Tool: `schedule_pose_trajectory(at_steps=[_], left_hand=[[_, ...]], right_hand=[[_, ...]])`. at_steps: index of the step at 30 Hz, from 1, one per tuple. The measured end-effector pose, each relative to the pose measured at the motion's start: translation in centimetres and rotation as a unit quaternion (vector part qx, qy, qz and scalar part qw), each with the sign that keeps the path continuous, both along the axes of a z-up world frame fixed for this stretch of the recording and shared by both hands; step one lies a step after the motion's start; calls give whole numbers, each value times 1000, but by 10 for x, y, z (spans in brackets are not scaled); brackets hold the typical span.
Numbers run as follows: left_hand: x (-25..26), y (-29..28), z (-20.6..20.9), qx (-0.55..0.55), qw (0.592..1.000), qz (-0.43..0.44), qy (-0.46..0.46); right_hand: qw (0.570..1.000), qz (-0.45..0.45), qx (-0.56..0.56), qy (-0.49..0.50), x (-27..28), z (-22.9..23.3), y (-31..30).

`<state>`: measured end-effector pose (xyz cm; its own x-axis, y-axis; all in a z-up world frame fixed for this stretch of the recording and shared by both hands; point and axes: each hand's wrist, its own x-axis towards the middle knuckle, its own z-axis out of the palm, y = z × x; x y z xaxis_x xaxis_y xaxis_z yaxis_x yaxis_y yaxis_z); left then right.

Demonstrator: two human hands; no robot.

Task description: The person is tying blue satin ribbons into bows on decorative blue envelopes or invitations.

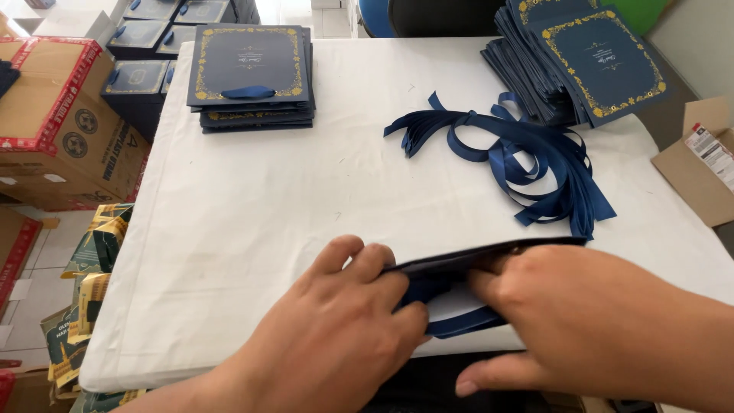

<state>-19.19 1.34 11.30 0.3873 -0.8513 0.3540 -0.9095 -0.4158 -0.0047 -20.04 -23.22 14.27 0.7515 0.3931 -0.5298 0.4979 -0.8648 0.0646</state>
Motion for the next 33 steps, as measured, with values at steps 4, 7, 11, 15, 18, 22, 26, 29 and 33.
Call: schedule_pose_trajectory(at_steps=[4,7,11,15,18,22,26,29,33], left_hand=[[6,-1,2,45,998,45,-26],[17,-1,1,30,998,48,-7],[41,6,-5,-48,998,-15,-31],[66,15,-6,-202,972,-113,-33],[86,22,-22,-203,978,-52,21],[103,15,-39,-328,937,-19,118],[116,-7,-50,-539,793,151,242],[127,-27,-66,-654,637,119,389],[170,-38,-120,-635,601,-17,485]], right_hand=[[998,23,32,-48,-2,-10,-23],[980,78,120,-135,-6,-14,-30],[880,198,314,-295,-11,7,-27],[708,137,502,-477,-12,-31,-60],[540,1,635,-553,6,-89,-65],[430,-255,745,-442,22,-163,-45],[322,-438,799,-257,25,-187,-5],[323,-335,875,-130,25,-168,16],[403,-222,815,-352,42,-155,10]])
